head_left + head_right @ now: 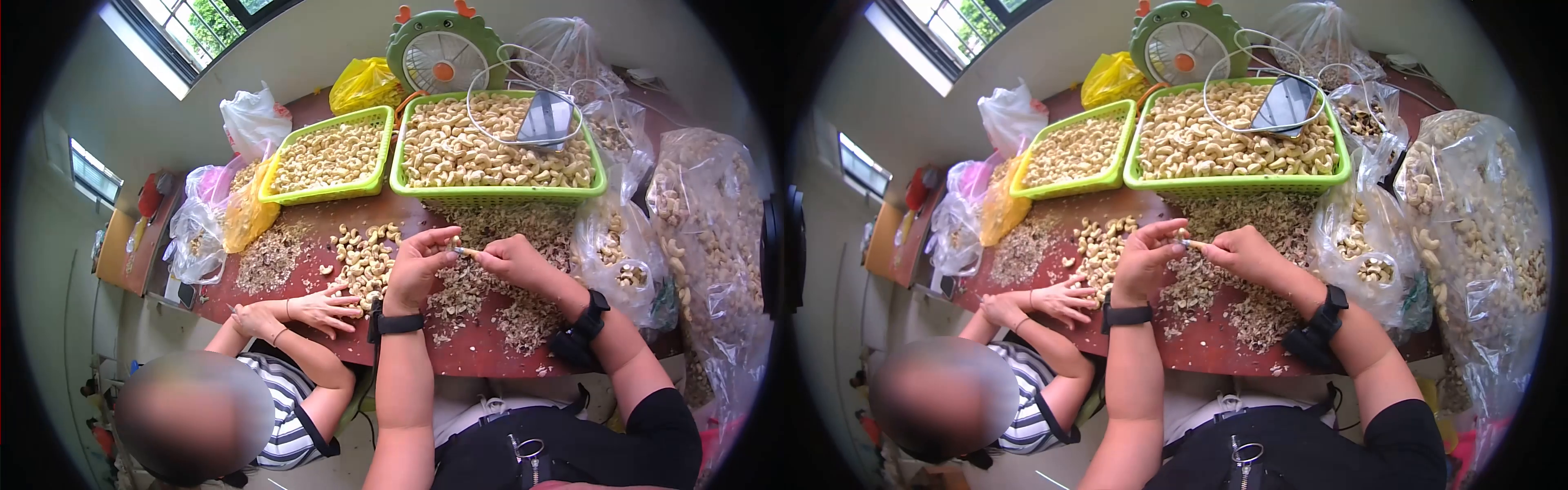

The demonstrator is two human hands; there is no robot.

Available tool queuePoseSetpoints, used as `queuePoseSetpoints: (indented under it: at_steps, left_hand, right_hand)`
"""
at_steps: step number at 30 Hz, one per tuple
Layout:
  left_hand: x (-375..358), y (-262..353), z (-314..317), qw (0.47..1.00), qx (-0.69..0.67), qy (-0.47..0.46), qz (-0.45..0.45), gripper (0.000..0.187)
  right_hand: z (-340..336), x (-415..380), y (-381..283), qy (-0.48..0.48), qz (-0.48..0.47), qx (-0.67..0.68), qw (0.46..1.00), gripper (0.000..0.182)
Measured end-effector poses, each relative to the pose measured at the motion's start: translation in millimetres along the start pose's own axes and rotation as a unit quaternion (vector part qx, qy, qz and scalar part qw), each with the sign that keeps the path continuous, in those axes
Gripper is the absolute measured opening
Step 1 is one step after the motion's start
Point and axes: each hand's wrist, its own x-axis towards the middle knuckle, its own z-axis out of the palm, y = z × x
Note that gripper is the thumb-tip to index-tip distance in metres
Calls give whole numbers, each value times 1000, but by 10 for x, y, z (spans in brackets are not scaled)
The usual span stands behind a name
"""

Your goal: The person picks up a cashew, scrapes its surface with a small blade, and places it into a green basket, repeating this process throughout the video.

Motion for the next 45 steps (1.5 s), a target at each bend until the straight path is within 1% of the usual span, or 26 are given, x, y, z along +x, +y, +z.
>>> queuePoseSetpoints:
  at_steps: [3,7,9,13,15,16,18,22,25,28,31,33,36,40,42,43,45]
  left_hand:
    - [3,-35,-20,1000,21,-1,3,38]
    - [-7,-4,-23,999,32,4,-15,33]
    - [-2,15,-38,997,14,18,-78,30]
    - [-10,16,-1,998,10,11,-63,32]
    - [-25,29,44,1000,1,13,-18,35]
    - [-20,16,32,1000,0,13,-17,35]
    - [-2,-8,4,1000,21,7,11,36]
    - [1,-20,4,999,32,13,14,37]
    - [7,-43,-17,998,58,21,5,38]
    - [14,-48,-14,997,63,33,-14,38]
    - [22,-44,-5,997,59,27,-30,36]
    - [25,-36,34,994,28,73,-70,26]
    - [38,-65,11,994,18,54,-96,26]
    - [32,-67,33,996,29,29,-83,27]
    - [24,-59,79,996,9,77,-37,27]
    - [34,-83,63,996,9,77,-36,27]
    - [65,-128,30,995,-13,96,1,25]
  right_hand:
    - [-25,5,22,14,15,-31,999,36]
    - [-39,9,28,10,36,-25,999,36]
    - [-47,14,37,6,49,0,999,36]
    - [-34,23,39,-4,50,12,999,37]
    - [-25,22,43,-18,57,9,998,37]
    - [-17,16,40,-19,57,8,998,37]
    - [-2,9,28,-19,45,8,999,38]
    - [-4,17,28,-26,48,-5,998,37]
    - [-12,22,47,-14,46,-18,999,38]
    - [-20,23,51,-1,68,-13,998,39]
    - [-27,21,32,8,66,-28,997,39]
    - [-34,24,23,-2,82,-13,997,39]
    - [-25,28,62,8,80,12,997,38]
    - [-53,48,109,18,86,-11,996,38]
    - [-41,36,76,11,84,7,996,37]
    - [-38,38,74,11,82,7,997,37]
    - [-39,43,85,18,86,20,996,36]
